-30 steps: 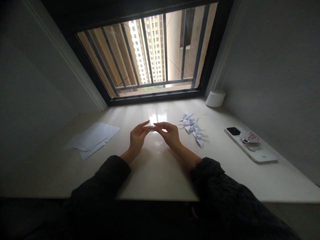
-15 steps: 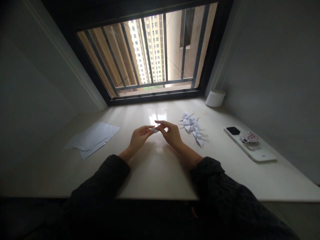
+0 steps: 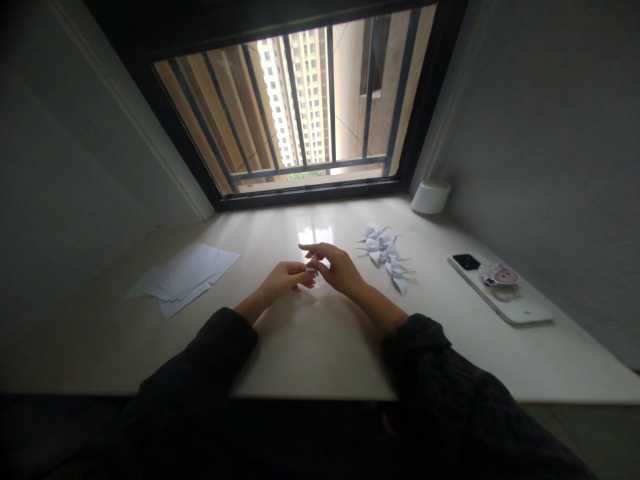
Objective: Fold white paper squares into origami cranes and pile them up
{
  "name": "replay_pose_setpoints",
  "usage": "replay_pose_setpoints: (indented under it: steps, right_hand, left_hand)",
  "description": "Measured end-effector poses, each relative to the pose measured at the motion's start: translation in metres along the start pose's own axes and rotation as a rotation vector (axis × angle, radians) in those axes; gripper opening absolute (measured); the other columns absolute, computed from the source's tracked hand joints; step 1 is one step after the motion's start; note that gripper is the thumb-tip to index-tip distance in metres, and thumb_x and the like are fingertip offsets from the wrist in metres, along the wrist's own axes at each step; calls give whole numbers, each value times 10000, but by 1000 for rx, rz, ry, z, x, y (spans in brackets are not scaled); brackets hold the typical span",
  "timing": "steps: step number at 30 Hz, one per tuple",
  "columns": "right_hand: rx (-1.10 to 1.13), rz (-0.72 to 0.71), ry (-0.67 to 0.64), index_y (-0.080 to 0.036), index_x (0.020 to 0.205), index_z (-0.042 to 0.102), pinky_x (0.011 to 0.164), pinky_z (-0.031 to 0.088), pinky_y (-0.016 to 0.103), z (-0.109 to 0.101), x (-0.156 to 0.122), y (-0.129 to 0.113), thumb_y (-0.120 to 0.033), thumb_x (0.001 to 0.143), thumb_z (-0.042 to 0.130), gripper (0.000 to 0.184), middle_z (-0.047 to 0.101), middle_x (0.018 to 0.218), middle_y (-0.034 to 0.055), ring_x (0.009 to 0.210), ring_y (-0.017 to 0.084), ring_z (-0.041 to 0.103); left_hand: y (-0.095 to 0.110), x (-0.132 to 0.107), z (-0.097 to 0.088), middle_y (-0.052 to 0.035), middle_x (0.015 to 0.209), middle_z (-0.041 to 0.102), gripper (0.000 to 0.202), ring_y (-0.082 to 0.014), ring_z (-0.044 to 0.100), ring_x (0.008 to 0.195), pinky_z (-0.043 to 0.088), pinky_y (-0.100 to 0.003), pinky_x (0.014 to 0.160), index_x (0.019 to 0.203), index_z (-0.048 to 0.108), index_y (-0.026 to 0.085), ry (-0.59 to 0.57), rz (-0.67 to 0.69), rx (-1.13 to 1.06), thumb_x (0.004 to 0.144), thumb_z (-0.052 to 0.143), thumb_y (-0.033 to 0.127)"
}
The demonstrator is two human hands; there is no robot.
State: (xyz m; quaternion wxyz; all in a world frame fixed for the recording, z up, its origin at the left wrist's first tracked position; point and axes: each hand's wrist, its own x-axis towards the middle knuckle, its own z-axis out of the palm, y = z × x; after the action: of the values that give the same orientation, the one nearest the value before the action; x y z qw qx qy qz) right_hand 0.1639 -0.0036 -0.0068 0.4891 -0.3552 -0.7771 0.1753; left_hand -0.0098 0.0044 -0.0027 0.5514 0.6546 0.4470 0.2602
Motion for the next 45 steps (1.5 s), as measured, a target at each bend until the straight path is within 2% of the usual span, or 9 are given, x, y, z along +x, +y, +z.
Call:
replay_pose_setpoints:
  steps: [3, 5, 9, 15, 26, 36, 41, 45]
  right_hand:
    - [55, 30, -3, -277, 1170, 614, 772, 516, 351, 1, 0, 0, -247, 826, 592, 346, 687, 967, 31, 787, 167, 626]
    - [103, 111, 78, -261, 1124, 642, 765, 522, 346, 2, 0, 1, -288, 809, 617, 317, 694, 985, 39, 785, 168, 641]
    - [139, 330, 224, -229, 886, 725, 722, 515, 341, 5, 1, 7, -410, 778, 639, 228, 725, 874, 47, 785, 194, 656]
    - [220, 484, 195, -210, 769, 735, 684, 495, 329, 6, 3, 7, -462, 693, 701, 265, 736, 801, 51, 750, 203, 658]
    - [262, 418, 172, -195, 748, 682, 658, 481, 315, 10, 1, 14, -518, 718, 659, 326, 691, 740, 35, 705, 176, 613]
    - [219, 402, 328, -201, 778, 635, 692, 473, 309, 10, 1, 16, -447, 804, 585, 253, 659, 746, 13, 728, 164, 628]
    - [181, 401, 255, -211, 856, 700, 644, 479, 298, 9, 1, 13, -470, 734, 661, 288, 703, 816, 39, 746, 175, 630]
    - [143, 425, 234, -216, 762, 728, 595, 478, 304, 9, -1, 13, -474, 688, 696, 271, 732, 818, 53, 707, 188, 643]
  left_hand:
    - [-2, 1, -1, -99, 801, 718, 327, -185, 680, 752, 426, -213, 553, 812, 692, 133, 4, 17, -8, 711, 680, 443]
    - [-4, 3, -2, -101, 821, 723, 328, -178, 680, 739, 432, -214, 554, 824, 701, 135, 58, 35, -43, 711, 682, 443]
    - [-8, 8, -4, -101, 825, 729, 321, -162, 678, 710, 448, -216, 559, 838, 713, 140, 161, 44, -107, 709, 690, 433]
    - [-11, 9, -5, -87, 746, 725, 303, -152, 672, 663, 471, -223, 578, 802, 725, 137, 132, 66, -80, 690, 712, 418]
    - [-10, 7, -1, -73, 701, 717, 280, -156, 664, 634, 521, -269, 636, 771, 728, 138, 100, 89, -70, 662, 742, 396]
    - [-10, 10, -1, -93, 784, 728, 334, -172, 680, 718, 523, -275, 666, 806, 721, 134, 225, 137, -183, 672, 728, 439]
    - [-12, 11, -1, -88, 769, 728, 338, -178, 681, 720, 530, -287, 682, 827, 727, 136, 222, 148, -174, 669, 731, 435]
    - [-14, 11, -1, -75, 758, 728, 329, -183, 684, 717, 528, -289, 678, 828, 728, 150, 259, 191, -121, 670, 726, 439]
